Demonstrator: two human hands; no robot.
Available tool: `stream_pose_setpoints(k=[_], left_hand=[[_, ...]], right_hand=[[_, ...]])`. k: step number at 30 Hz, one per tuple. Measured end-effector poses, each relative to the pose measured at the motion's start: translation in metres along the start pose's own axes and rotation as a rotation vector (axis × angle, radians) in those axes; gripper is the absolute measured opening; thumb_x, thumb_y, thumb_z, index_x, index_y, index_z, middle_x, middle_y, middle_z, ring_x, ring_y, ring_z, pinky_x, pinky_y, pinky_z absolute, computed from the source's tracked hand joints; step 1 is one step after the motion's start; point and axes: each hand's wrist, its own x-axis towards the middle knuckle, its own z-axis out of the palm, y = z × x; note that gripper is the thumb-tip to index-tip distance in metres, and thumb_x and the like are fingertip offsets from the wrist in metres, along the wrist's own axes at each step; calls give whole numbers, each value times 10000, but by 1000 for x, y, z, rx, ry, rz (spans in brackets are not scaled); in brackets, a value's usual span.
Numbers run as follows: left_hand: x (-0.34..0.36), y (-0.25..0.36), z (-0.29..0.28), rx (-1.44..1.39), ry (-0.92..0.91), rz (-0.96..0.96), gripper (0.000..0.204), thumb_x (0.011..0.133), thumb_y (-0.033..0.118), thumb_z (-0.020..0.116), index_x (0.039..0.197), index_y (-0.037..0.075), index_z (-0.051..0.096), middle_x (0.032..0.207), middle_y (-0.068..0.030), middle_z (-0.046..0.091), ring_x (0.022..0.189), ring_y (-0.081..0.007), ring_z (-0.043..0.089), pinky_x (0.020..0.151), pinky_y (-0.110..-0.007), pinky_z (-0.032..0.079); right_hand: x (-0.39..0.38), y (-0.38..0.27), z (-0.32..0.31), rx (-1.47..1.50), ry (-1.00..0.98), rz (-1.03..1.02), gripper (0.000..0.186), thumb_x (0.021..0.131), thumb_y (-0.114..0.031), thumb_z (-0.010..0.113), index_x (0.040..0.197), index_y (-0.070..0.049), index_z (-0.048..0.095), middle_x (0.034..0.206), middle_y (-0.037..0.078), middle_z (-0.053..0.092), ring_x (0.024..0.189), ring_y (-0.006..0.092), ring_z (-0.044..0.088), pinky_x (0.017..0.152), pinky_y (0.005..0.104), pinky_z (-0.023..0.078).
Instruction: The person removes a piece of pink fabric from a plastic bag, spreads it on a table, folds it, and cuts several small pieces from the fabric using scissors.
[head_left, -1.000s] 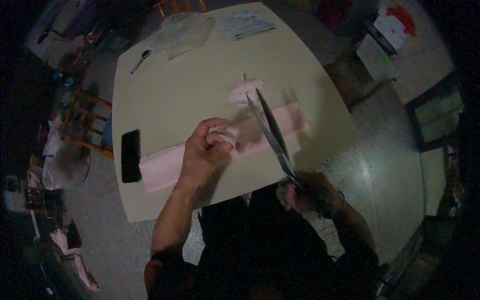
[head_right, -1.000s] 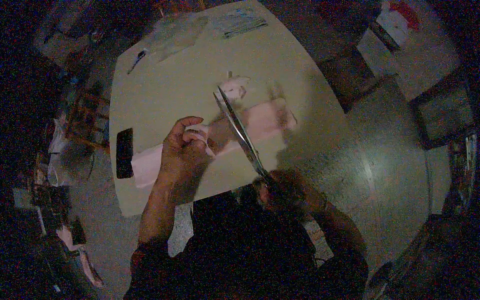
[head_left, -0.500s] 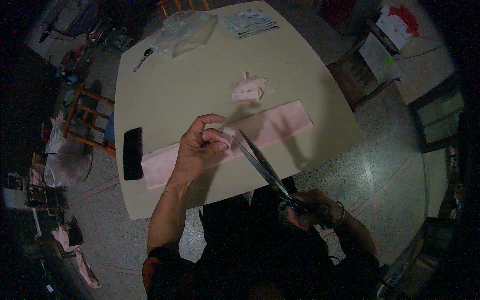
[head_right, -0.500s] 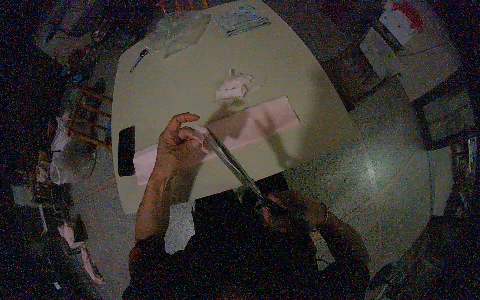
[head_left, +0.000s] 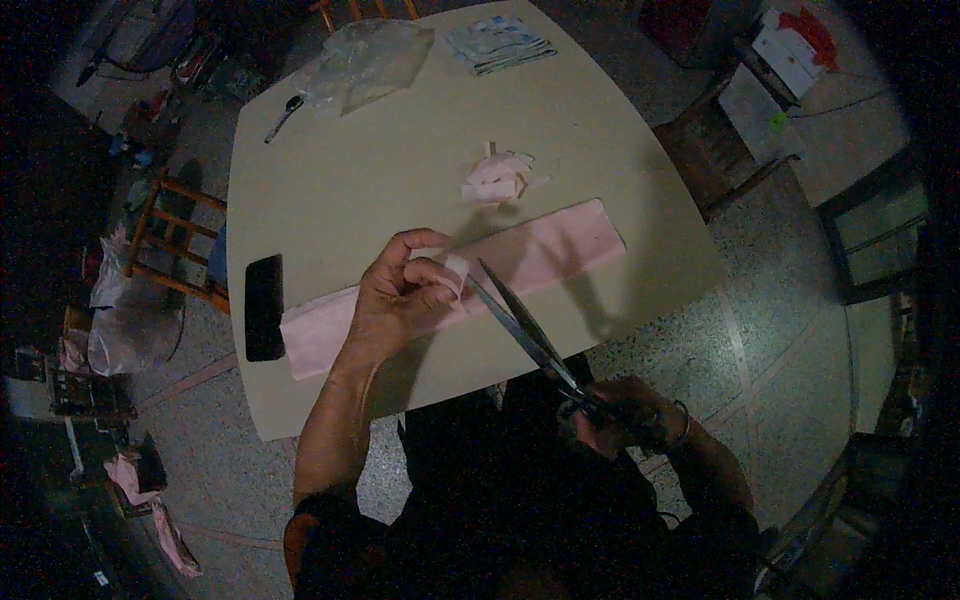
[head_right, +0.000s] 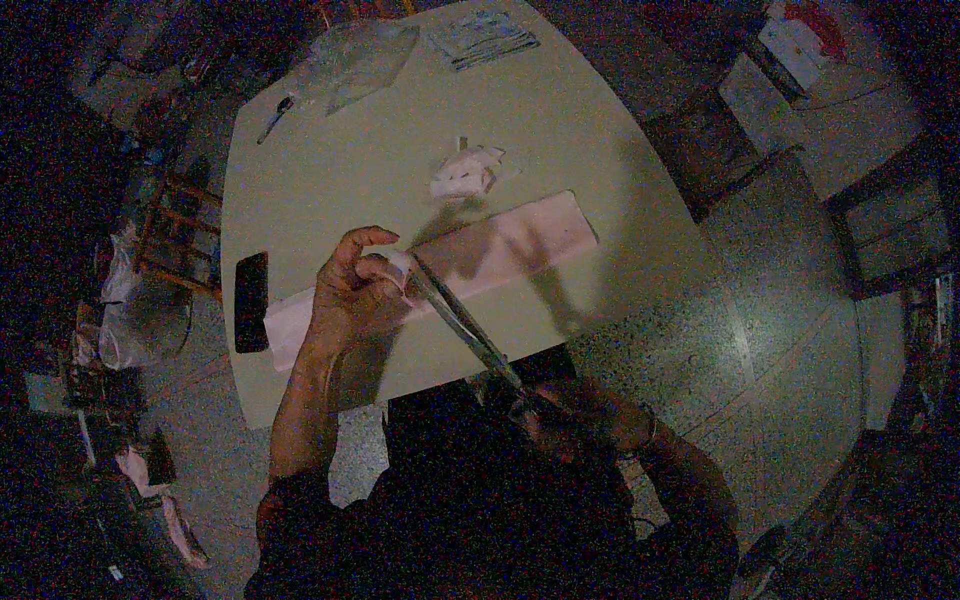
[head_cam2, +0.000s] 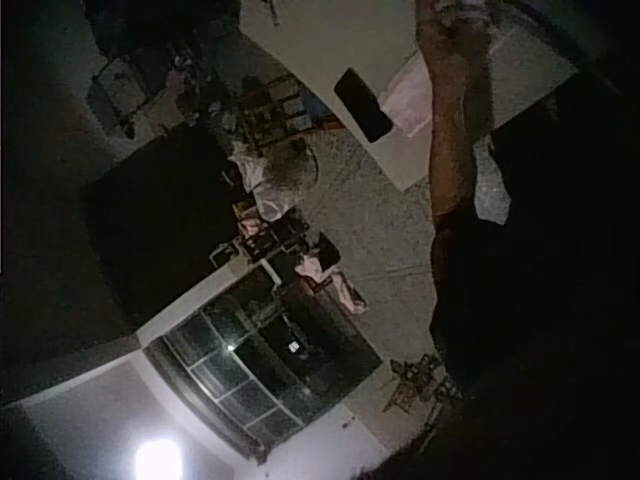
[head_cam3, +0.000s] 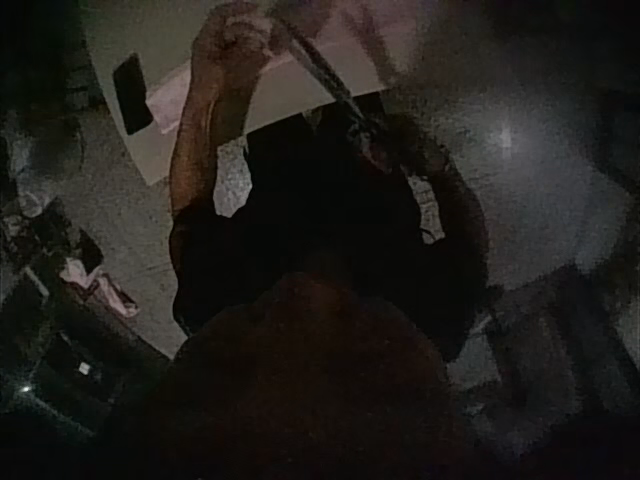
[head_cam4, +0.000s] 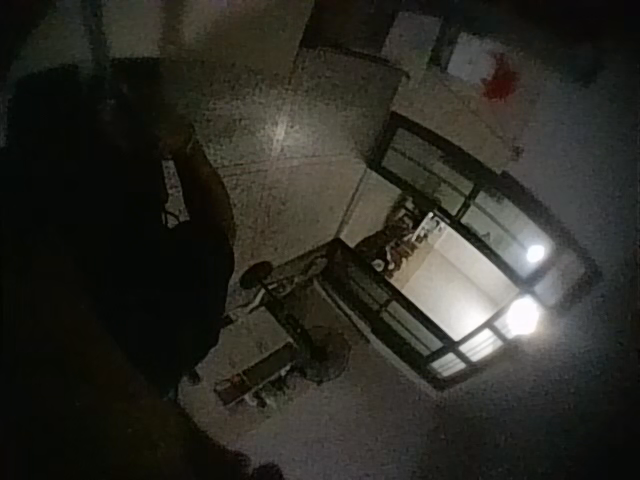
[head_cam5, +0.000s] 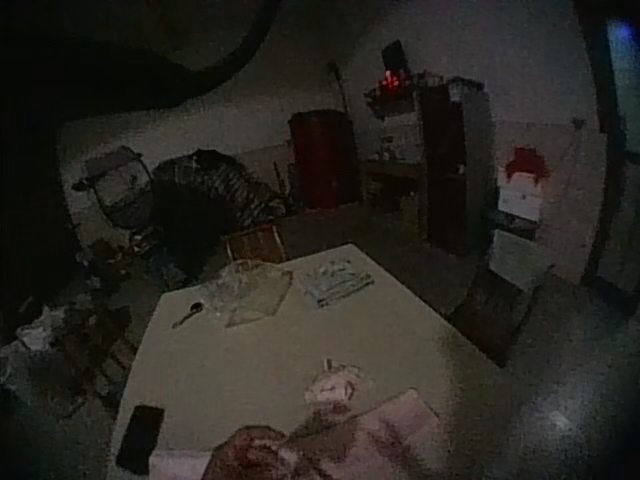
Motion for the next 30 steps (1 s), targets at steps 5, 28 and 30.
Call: stream_pose_setpoints(k=[5, 28, 30], left_hand=[[-3, 8, 8, -26, -63, -91, 491, 804, -60, 667, 1241, 63, 482, 881, -60, 685, 871, -151, 647, 816, -307, 510], [82, 27, 9, 355, 57, -79, 213, 811, -50, 627, 1006, 36, 609, 810, -13, 596, 784, -122, 591, 736, -282, 508], [108, 36, 15, 459, 103, -68, 181, 833, 22, 650, 1013, 20, 632, 793, -8, 594, 779, -112, 583, 740, -278, 504]], right_hand=[[4, -20, 13, -146, 20, -25, 605, 904, -599, 467, 834, -14, 603, 693, 87, 593, 544, 158, 545, 484, 277, 428], [-33, -39, -6, -248, 224, -617, 565, 931, -507, 498, 1002, 46, 593, 689, 84, 602, 490, 155, 535, 409, 283, 413], [-24, -22, -30, 17, 138, -593, 495, 933, -452, 525, 974, 37, 589, 665, 70, 586, 490, 143, 528, 409, 273, 409]])
